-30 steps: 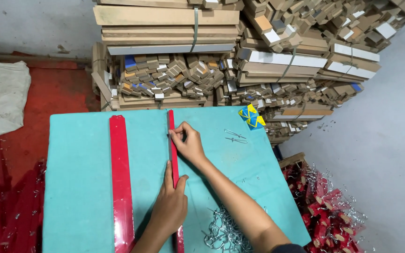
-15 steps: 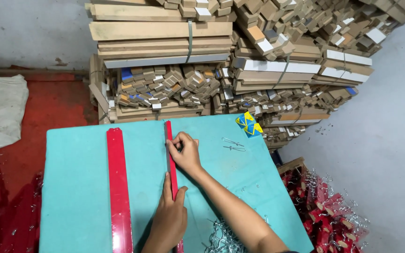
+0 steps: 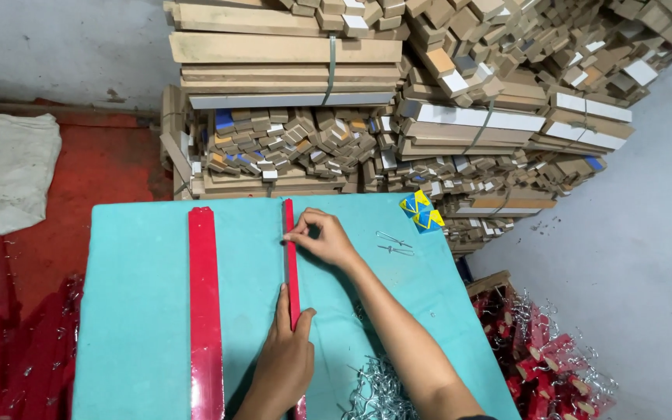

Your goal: The person is manually attaching small metal hooks to red plastic display strips by inserting them into pre-drilled holes.

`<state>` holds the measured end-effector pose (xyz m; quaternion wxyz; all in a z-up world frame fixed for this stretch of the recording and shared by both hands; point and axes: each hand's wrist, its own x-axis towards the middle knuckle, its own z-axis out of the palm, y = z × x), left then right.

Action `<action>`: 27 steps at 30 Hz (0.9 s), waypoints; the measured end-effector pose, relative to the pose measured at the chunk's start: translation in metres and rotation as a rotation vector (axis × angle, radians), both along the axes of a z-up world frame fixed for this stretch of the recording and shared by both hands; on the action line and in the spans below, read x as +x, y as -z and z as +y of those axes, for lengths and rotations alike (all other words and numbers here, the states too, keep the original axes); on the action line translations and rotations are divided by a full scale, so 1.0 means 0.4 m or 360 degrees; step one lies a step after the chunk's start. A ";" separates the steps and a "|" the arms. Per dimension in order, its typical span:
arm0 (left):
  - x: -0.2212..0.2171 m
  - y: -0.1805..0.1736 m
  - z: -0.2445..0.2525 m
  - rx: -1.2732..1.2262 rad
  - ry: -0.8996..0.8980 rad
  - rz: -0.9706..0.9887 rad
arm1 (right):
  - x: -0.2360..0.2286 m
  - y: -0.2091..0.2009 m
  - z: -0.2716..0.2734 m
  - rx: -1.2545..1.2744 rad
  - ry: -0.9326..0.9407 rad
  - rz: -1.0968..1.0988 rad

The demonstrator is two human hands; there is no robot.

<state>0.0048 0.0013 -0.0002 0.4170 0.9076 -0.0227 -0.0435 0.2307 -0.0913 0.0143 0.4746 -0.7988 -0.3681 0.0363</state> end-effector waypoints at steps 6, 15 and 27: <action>0.002 0.017 -0.009 0.0045 0.0018 -0.0011 | -0.112 0.083 0.062 -0.0136 0.0938 -0.0358; 0.003 0.036 -0.007 -0.0020 -0.0014 -0.0101 | -0.032 -0.085 0.012 -0.0809 -0.0011 -0.0497; 0.006 0.059 -0.016 -0.0024 -0.0062 -0.0260 | -0.100 -0.057 0.082 -0.1170 0.0651 0.0035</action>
